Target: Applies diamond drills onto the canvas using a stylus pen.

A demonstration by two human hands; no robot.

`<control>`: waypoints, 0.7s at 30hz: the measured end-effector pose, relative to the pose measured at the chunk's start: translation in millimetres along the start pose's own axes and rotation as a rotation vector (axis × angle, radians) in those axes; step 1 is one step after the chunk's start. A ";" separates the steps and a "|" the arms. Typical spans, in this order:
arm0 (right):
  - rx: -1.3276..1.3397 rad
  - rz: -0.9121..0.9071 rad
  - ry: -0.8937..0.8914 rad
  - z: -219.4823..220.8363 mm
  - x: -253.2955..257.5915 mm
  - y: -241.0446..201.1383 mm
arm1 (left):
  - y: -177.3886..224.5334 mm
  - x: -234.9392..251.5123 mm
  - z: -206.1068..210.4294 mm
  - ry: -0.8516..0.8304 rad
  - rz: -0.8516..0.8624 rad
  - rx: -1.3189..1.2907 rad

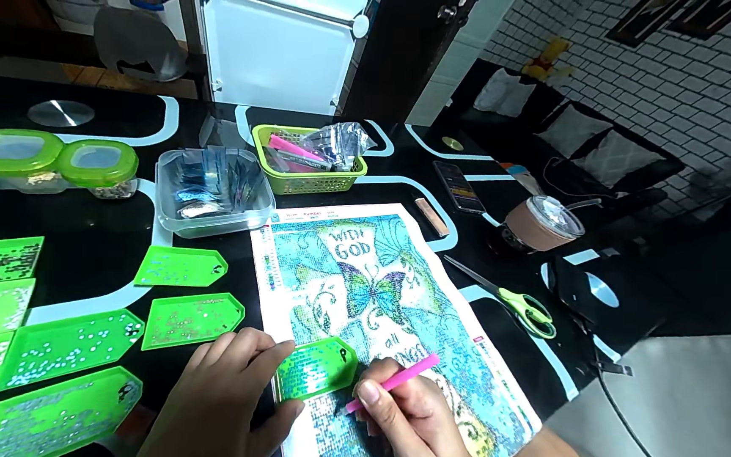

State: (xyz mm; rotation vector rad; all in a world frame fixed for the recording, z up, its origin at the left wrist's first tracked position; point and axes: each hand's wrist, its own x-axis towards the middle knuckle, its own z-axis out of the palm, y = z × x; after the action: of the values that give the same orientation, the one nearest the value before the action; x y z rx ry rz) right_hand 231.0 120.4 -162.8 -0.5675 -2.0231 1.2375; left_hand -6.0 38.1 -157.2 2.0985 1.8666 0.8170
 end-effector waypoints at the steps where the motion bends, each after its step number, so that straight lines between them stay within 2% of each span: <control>1: -0.018 -0.012 -0.007 0.3 -0.5 0.2 | -0.2 -0.3 0.4 0.003 0.002 0.005; 6: -0.098 -0.080 -0.028 1.6 -1.3 2.4 | -0.7 -0.3 1.8 0.012 0.010 0.014; 13: -0.345 -0.259 -0.048 6.5 -3.6 -4.0 | -1.0 -0.3 1.9 0.010 0.009 0.014; 21: 0.043 -0.029 0.024 0.1 -2.0 4.5 | -0.5 -1.1 1.3 0.017 0.010 0.010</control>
State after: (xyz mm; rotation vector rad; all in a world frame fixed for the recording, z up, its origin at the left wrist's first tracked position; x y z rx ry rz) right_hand 232.3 121.1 -167.5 -0.5284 -1.9733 1.2482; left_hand -5.8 37.3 -158.7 2.1148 1.8737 0.8321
